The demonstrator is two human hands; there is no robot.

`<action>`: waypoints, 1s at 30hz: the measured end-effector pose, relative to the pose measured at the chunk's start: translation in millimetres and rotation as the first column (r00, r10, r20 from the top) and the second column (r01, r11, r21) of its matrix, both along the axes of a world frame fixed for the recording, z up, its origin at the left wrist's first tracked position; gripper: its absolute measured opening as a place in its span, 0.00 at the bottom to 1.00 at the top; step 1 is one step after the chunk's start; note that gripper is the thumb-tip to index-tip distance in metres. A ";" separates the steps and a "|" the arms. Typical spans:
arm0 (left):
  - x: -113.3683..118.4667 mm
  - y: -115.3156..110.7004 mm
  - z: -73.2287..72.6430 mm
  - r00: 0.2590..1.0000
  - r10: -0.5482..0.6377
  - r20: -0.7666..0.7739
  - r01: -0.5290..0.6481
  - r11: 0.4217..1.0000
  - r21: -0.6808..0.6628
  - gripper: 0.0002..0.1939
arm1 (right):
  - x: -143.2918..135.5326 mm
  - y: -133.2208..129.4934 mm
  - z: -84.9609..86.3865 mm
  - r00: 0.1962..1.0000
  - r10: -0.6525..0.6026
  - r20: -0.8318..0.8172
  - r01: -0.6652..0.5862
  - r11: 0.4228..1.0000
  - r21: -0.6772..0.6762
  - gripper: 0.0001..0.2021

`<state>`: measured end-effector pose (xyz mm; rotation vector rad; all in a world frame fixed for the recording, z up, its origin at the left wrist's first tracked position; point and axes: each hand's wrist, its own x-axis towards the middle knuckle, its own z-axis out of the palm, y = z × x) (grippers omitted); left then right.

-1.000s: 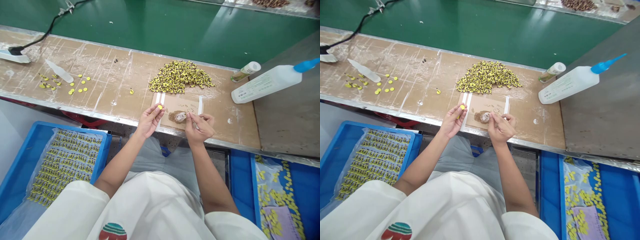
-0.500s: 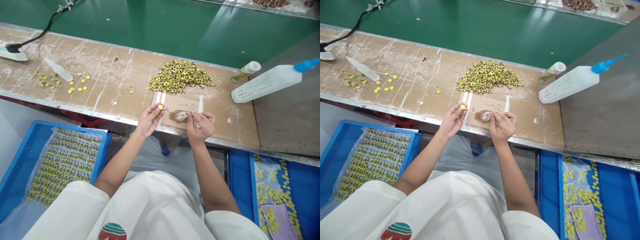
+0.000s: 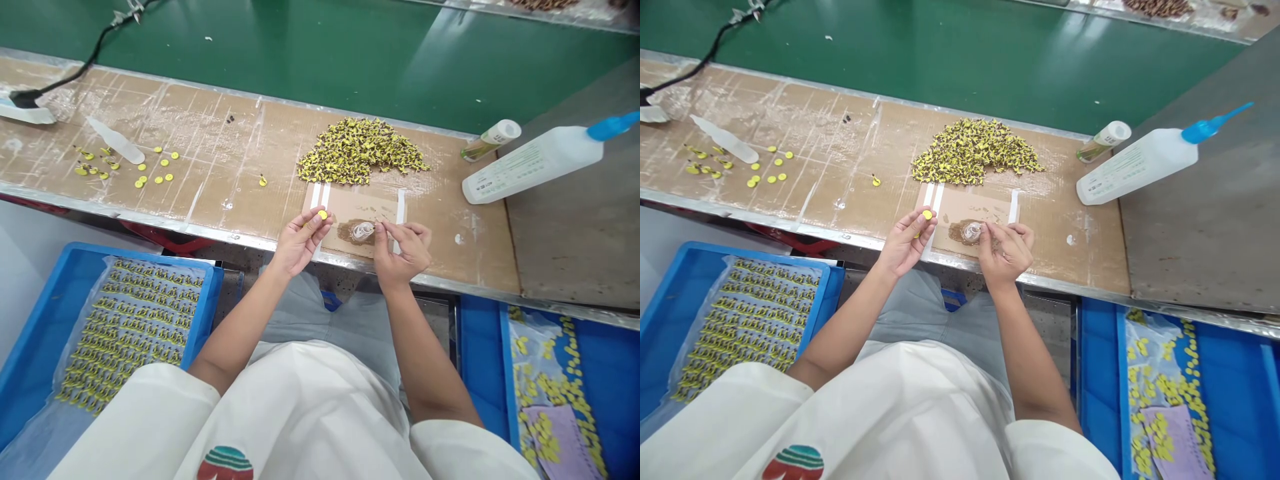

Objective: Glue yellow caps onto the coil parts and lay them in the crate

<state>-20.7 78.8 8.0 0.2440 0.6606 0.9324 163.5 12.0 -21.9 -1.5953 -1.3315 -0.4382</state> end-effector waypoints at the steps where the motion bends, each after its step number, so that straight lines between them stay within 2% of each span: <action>1: 0.3 -0.8 0.6 1.000 -0.002 -0.006 0.002 1.000 -0.006 0.12 | -0.1 -0.6 1.8 1.000 -0.018 -0.006 0.018 1.000 -0.001 0.06; 4: 0.8 -2.2 0.9 1.000 -0.012 -0.022 0.012 1.000 0.029 0.12 | 1.0 -1.6 4.9 1.000 -0.024 0.007 0.024 0.999 -0.021 0.05; 8: 1.2 -1.5 -1.1 1.000 -0.013 -0.027 0.016 0.994 0.111 0.10 | 3.9 -1.4 2.5 0.999 0.028 0.033 -0.027 0.999 -0.032 0.05; 15: 1.9 -0.7 0.1 0.999 -0.007 -0.031 0.007 1.000 0.016 0.12 | 4.9 -0.9 -2.0 0.999 0.050 0.017 -0.049 0.997 -0.066 0.06; 19: 2.2 -0.7 -0.4 0.999 -0.014 -0.033 0.016 0.999 0.036 0.12 | 4.1 -0.3 -0.1 0.998 0.065 0.025 -0.064 0.997 -0.046 0.06; 26: 1.2 -0.3 -0.9 0.998 -0.031 -0.059 0.038 0.992 0.120 0.10 | 5.1 0.4 1.2 0.998 0.050 0.032 -0.047 0.994 -0.102 0.06; 30: 1.4 -0.2 -0.2 0.997 -0.049 -0.061 0.056 0.992 0.117 0.11 | 5.4 -0.1 3.7 0.999 0.027 0.033 -0.021 0.985 -0.170 0.06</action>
